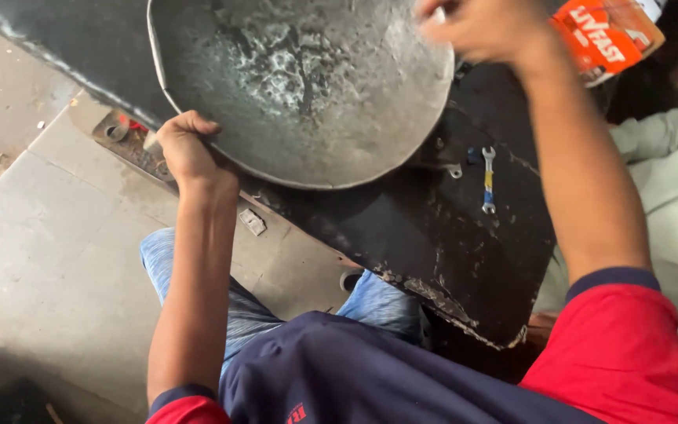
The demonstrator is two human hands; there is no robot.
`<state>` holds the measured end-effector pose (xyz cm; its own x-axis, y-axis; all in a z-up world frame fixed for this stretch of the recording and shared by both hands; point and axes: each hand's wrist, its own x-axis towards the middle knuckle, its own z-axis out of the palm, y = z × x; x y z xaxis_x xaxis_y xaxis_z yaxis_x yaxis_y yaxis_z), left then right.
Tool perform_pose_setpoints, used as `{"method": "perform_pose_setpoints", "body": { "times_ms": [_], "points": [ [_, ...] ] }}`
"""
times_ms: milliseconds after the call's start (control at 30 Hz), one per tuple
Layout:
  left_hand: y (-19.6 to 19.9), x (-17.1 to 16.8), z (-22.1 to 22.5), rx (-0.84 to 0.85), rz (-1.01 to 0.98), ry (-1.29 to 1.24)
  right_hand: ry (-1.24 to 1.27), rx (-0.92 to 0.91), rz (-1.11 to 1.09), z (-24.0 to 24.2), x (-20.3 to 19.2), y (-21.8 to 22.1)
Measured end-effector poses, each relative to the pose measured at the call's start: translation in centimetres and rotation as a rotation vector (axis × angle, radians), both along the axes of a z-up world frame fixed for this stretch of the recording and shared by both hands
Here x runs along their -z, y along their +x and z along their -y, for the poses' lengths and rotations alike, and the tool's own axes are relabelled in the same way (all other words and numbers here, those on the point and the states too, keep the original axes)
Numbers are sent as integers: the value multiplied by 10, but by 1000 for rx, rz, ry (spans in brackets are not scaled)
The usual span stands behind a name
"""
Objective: The person works on a motorcycle starter motor at a workbench, routing and attaching a wire to it, then tightens its mounting bolts with a wrench and socket. He wipes parts with a cloth, hammers a long rod, and holds the motor on his lap while continuing to work on it with a spanner.
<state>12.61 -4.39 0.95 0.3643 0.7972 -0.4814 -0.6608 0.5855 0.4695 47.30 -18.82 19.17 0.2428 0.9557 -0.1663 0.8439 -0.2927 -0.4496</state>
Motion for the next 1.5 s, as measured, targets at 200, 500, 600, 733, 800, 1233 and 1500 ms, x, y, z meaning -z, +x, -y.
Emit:
{"method": "perform_pose_setpoints", "body": {
  "times_ms": [200,500,600,733,800,1233,1500],
  "points": [
    [31,-26,6,20,-17,-38,-73,-327,360,-41,37,-48],
    [40,-28,3,20,-72,-34,459,148,286,126,32,-36],
    [46,-18,-4,29,-13,-8,325,309,134,160,58,-60],
    [54,-22,-9,73,66,87,270,335,127,170,89,-83],
    [52,-26,-9,76,68,113,319,307,165,156,94,-81],
    [55,-37,2,125,61,230,197,520,-160,203,99,-83],
    [86,-45,33,184,144,136,215,413,-297,247,73,-68]
  ]
}}
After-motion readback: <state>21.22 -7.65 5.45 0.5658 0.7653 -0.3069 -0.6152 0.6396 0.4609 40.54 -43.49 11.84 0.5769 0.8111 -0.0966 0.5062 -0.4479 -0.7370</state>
